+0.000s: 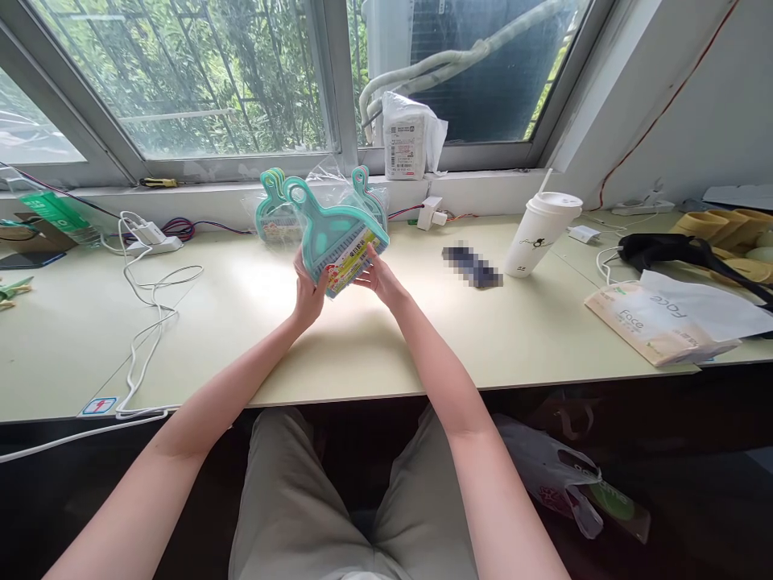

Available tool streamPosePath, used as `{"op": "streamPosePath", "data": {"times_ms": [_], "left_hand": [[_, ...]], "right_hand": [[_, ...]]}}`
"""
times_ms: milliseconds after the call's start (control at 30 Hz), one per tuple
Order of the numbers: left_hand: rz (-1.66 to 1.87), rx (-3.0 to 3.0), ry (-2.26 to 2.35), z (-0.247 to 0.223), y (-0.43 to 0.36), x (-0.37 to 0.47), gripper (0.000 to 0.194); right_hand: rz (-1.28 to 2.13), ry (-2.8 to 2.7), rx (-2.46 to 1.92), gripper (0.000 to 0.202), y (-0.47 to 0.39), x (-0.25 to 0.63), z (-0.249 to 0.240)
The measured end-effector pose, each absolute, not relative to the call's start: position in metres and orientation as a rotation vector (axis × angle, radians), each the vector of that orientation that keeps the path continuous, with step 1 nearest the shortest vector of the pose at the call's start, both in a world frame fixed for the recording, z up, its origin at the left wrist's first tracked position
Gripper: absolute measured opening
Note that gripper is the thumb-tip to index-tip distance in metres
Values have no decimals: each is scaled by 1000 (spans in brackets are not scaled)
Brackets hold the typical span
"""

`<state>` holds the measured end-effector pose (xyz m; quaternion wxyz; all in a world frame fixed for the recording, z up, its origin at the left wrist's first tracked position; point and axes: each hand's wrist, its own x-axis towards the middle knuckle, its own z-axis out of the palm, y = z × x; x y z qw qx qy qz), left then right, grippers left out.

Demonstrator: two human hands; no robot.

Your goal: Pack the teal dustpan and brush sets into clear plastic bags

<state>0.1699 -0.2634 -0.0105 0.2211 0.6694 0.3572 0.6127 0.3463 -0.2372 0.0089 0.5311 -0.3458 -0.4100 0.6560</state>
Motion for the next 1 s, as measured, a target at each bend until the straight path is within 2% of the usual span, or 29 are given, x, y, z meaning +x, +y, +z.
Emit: {"op": "streamPosePath", "data": {"times_ms": [100,300,433,533,633,733,800,1000], "left_hand": [[1749,1881,1042,-8,-261,165,82],[1681,1862,1105,-14,-256,169,98],[1598,1785,1162,-19,-256,175,102],[1752,1805,1245,-15,-261,178,99],[1924,1868,1477,-5,-269,176,83],[1854,2032,1651,3,-273,170,39],[1794,2132,1687,4,-273,166,19],[1817,2288,1596,-1,-268,159,16]], "right_hand": [[1486,-1072,-753,30,-239,343,6],[1292,-1003,-745,31,-239,335,-2],[1253,-948,-795,35,-240,331,-1],[1241,-913,-788,33,-242,330,0],[1239,-894,-780,30,-242,328,0],[1243,-881,-793,26,-242,327,-1],[1245,-857,-809,23,-242,327,-1],[1259,-765,-828,21,-243,324,-2]]}}
